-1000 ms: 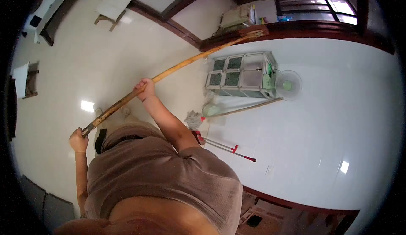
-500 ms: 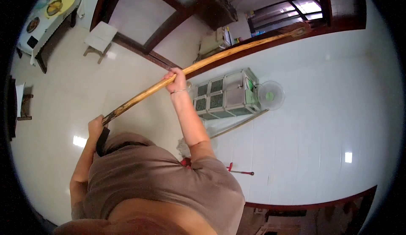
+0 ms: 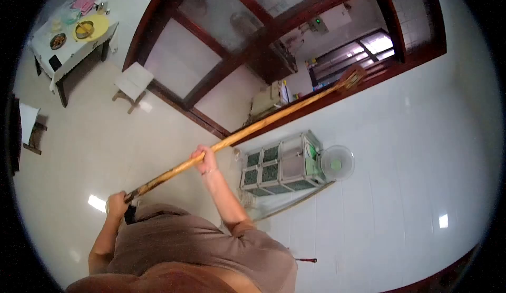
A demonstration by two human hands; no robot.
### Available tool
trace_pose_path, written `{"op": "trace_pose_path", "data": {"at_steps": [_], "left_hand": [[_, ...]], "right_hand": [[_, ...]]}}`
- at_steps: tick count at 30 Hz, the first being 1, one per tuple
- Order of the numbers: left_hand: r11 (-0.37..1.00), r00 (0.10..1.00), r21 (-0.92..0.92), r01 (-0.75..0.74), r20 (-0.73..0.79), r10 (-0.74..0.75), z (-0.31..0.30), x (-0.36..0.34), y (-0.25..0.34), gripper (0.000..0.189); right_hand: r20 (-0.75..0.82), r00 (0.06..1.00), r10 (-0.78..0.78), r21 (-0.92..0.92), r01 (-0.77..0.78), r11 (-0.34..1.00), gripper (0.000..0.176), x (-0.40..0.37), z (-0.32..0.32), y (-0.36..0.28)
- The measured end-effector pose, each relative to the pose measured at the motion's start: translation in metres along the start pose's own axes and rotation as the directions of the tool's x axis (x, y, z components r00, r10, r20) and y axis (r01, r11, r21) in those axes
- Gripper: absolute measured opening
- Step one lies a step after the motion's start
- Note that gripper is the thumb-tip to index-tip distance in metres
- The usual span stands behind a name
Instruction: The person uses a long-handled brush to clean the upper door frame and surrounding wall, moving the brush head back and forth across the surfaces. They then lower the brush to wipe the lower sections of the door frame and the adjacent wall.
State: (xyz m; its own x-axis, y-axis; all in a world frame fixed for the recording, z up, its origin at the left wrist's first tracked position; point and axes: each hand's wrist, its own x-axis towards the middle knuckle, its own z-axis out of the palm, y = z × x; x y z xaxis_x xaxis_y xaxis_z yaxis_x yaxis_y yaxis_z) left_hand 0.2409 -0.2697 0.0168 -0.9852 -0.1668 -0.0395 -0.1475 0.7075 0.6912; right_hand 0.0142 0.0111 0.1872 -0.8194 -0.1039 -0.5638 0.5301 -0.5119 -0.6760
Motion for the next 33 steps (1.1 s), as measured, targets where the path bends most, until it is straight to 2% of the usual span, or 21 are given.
{"op": "trace_pose_path", "data": {"at_steps": [3, 7, 10, 12, 13, 15, 16, 18, 19, 21, 23, 25, 26, 29, 31, 33], "left_hand": [[0.994, 0.993, 0.042, 0.101, 0.05, -0.103, -0.012, -0.028, 0.001, 0.02], [0.989, 0.991, 0.063, 0.134, 0.015, -0.135, -0.008, -0.039, 0.005, 0.02], [0.988, 0.988, 0.001, 0.155, -0.018, -0.155, 0.012, -0.033, 0.003, 0.02], [0.971, 0.985, -0.187, 0.147, -0.066, -0.161, 0.041, -0.024, -0.003, 0.02], [0.972, 0.984, -0.189, 0.143, -0.077, -0.16, 0.046, -0.017, 0.003, 0.02], [0.952, 0.983, -0.243, 0.184, 0.022, -0.185, 0.052, -0.001, 0.018, 0.023], [0.953, 0.984, -0.246, 0.177, 0.013, -0.18, 0.05, 0.007, 0.028, 0.023], [0.899, 0.975, -0.383, 0.21, 0.154, -0.162, 0.044, 0.02, 0.049, 0.028], [0.901, 0.977, -0.383, 0.203, 0.146, -0.158, 0.044, 0.026, 0.056, 0.028], [0.845, 0.964, -0.499, 0.193, 0.256, -0.069, 0.042, 0.037, 0.069, 0.031], [0.836, 0.971, -0.528, 0.15, 0.236, -0.025, 0.034, 0.04, 0.091, 0.029], [0.65, 0.917, -0.698, 0.3, 0.399, 0.005, 0.039, 0.045, 0.1, 0.027], [0.656, 0.917, -0.694, 0.297, 0.398, 0.006, 0.04, 0.044, 0.103, 0.027], [0.543, 0.834, -0.726, 0.421, 0.545, 0.082, 0.033, 0.044, 0.118, 0.024], [0.498, 0.835, -0.753, 0.431, 0.541, 0.096, 0.035, 0.038, 0.118, 0.024], [0.441, 0.818, -0.757, 0.483, 0.569, 0.08, 0.032, 0.032, 0.115, 0.025]], "right_hand": [[0.038, 0.998, 0.052, -0.027, -0.051, 0.998, 0.018, 0.004, -0.015, 0.03], [0.02, 0.997, 0.079, -0.047, -0.078, 0.996, 0.017, -0.004, 0.002, 0.032], [0.123, 0.99, 0.064, -0.072, -0.056, 0.996, 0.016, -0.002, 0.012, 0.024], [0.175, 0.984, -0.046, -0.168, 0.076, 0.983, 0.014, -0.008, 0.027, 0.013], [0.184, 0.982, -0.05, -0.171, 0.082, 0.982, 0.014, -0.012, 0.036, 0.006], [0.297, 0.936, -0.19, -0.237, 0.266, 0.935, 0.011, -0.021, 0.056, -0.013], [0.315, 0.919, -0.238, -0.265, 0.326, 0.907, 0.008, -0.026, 0.066, -0.023], [0.344, 0.895, -0.284, -0.301, 0.392, 0.869, 0.007, -0.032, 0.084, -0.041], [0.37, 0.871, -0.323, -0.336, 0.45, 0.827, 0.007, -0.034, 0.091, -0.051], [0.393, 0.862, -0.319, -0.35, 0.461, 0.815, 0.011, -0.038, 0.106, -0.07], [0.436, 0.804, -0.404, -0.416, 0.578, 0.702, 0.016, -0.047, 0.123, -0.083], [0.433, 0.809, -0.396, -0.445, 0.575, 0.687, 0.021, -0.048, 0.135, -0.092], [0.449, 0.79, -0.417, -0.456, 0.604, 0.654, 0.021, -0.049, 0.14, -0.095], [0.493, 0.746, -0.447, -0.461, 0.66, 0.593, 0.019, -0.04, 0.146, -0.094], [0.485, 0.755, -0.443, -0.535, 0.656, 0.533, 0.018, -0.033, 0.15, -0.089], [0.517, 0.743, -0.425, -0.531, 0.667, 0.522, 0.017, -0.031, 0.156, -0.082]]}}
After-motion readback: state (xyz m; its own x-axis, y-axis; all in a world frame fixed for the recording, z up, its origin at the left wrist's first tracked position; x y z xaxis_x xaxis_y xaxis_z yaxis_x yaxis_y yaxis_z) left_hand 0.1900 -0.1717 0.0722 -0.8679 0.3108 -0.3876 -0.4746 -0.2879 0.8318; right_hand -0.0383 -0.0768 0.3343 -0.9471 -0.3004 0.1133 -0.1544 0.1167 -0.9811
